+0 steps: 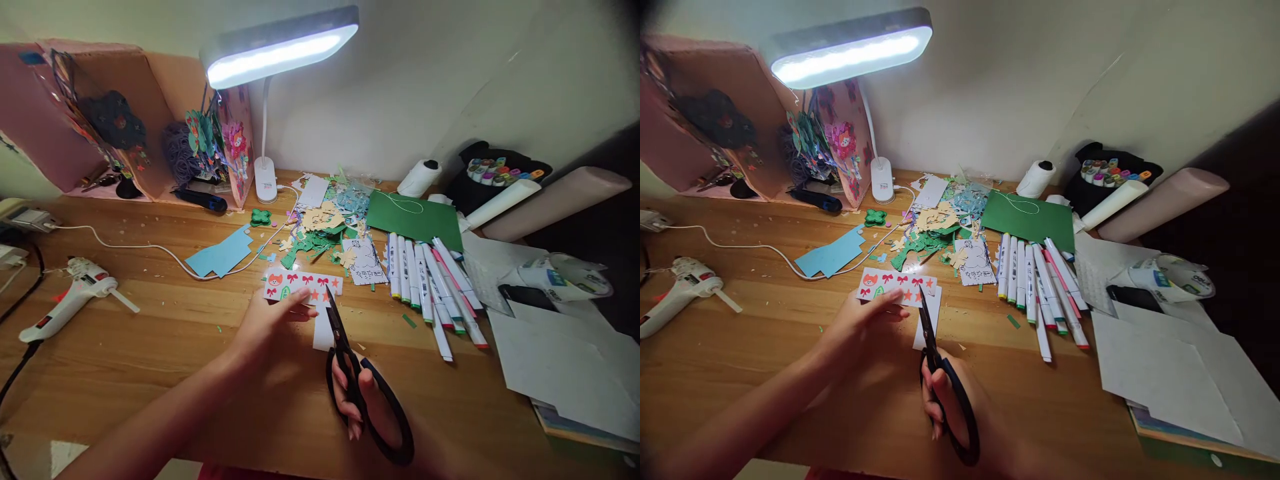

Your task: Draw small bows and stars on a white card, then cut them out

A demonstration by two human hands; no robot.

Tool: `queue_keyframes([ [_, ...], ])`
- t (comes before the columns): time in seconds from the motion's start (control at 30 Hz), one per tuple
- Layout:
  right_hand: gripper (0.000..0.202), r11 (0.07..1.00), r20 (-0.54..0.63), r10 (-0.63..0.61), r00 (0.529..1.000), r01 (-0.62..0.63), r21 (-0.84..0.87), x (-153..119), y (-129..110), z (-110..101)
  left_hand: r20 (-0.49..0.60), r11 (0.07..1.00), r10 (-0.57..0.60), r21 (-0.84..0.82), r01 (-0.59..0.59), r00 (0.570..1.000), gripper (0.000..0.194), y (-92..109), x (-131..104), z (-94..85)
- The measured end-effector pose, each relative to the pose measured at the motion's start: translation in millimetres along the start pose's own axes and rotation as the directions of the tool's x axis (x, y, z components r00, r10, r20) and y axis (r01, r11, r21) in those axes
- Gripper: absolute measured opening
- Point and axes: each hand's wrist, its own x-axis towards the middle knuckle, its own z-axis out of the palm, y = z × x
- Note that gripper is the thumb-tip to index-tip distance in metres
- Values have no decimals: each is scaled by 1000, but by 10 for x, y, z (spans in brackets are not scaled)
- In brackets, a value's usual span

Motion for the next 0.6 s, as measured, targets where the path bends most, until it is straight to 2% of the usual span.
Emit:
queue_keyframes([
  [0.13, 60, 1000, -22, -23, 1000, 23, 10, 16, 39, -9, 3, 995, 97, 18, -97, 995, 25, 73, 49, -84],
  [0.27, 66, 997, -82, -71, 994, 73, 16, 26, 86, -33, 97, 996, 68, 54, -74, 993, 26, 91, 39, -83],
  [0.4, 67, 996, -69, -91, 993, 91, -9, 8, 60, -69, 187, 987, 89, 117, -112, 978, 20, 70, 11, -62],
  [0.6, 67, 996, -60, -90, 994, 90, -3, 8, 33, -69, 222, 986, 98, 114, -125, 970, 14, 67, -13, -56],
])
